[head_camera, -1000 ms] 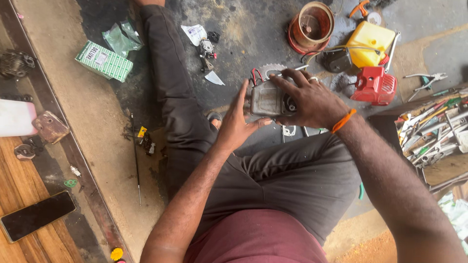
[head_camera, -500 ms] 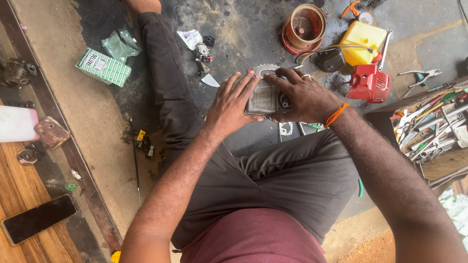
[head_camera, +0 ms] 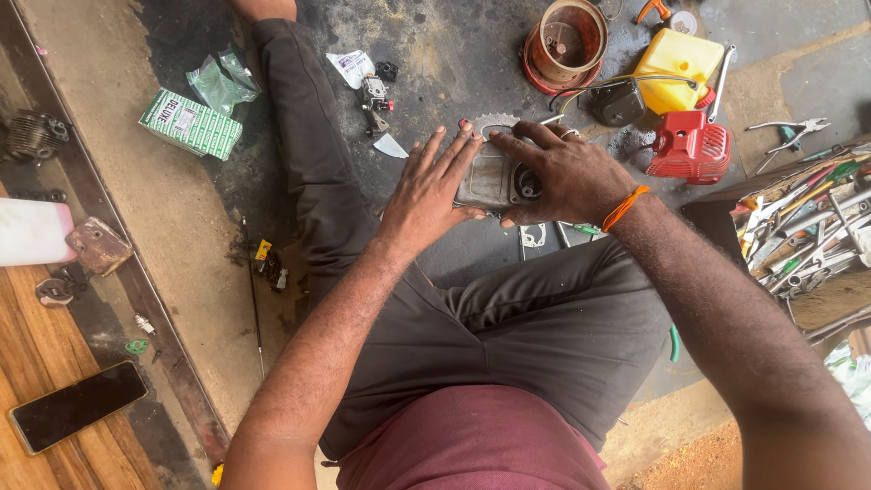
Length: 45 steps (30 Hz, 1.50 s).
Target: The person sits on the floor and works on a small engine casing. They connect wires, wipe the casing with a cloth, and use a T-handle wrench to tighten bolts on the engine part.
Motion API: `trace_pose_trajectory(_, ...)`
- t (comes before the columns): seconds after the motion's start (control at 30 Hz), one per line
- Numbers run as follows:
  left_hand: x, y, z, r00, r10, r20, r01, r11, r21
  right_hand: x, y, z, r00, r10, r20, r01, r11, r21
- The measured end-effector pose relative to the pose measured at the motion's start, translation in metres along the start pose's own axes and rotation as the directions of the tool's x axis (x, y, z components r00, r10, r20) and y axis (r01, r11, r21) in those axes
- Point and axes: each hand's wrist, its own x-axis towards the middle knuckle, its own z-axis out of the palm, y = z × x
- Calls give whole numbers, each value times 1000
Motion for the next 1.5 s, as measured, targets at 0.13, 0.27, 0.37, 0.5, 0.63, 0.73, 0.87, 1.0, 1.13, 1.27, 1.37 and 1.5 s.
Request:
trace_pose_trajectory(0.13, -3, -1, 4, 999, -33, -33, 30, 994, -109, -1, 0, 1, 999, -6, -53, 6, 1000, 0)
trace_pose_trajectory(0.27, -21, 5, 18, 941, -314, -129, 221, 855, -469, 1, -2, 5, 998, 40, -40, -41, 999, -18)
trace_pose_trajectory(0.37, -36, 16, 39, 872, -490, 15, 351, 602, -718, 4, -3, 8, 999, 21, -48, -23, 999, -43)
trace_pose_trajectory(0.5, -42, 30, 69, 788, -602, 130, 387, 319, -866, 5, -2, 10, 998, 1, -71, -1, 1000, 1)
trace_pose_trajectory(0.63, -41, 29, 82, 763, -608, 220, 432, 226, -873, 7, -1, 12, 999, 16, -51, -15, 1000, 16)
trace_pose_trajectory(0.73, -41, 27, 84, 833, -552, 29, 266, 355, -896, 10, -3, 15, 998, 56, -33, -54, 997, 48)
trace_pose_trajectory(0.87, -40, 28, 85, 774, -576, 262, 491, 285, -824, 14, -7, 20, 994, 27, -102, -31, 999, -37)
trace_pose_trajectory(1.0, -37, 26, 87, 771, -579, 263, 487, 271, -830, 20, -6, 25, 994, 103, -49, -105, 994, -41)
trace_pose_trajectory(1.13, -40, 26, 84, 800, -556, 224, 429, 270, -862, 30, -10, 31, 989, 151, 11, -148, 982, -118)
trace_pose_trajectory(1.27, -42, 28, 75, 803, -566, 185, 343, 186, -921, 35, -22, 36, 990, 123, -65, -137, 942, -307)
trace_pose_trajectory(1.37, -37, 26, 71, 849, -508, 143, 277, 199, -940, 36, -24, 35, 975, 220, 31, -210, 959, -190)
trace_pose_trajectory(1.5, -27, 17, 66, 756, -604, 254, 384, 93, -919, 48, -23, 27, 971, 233, 62, -221, 964, -149)
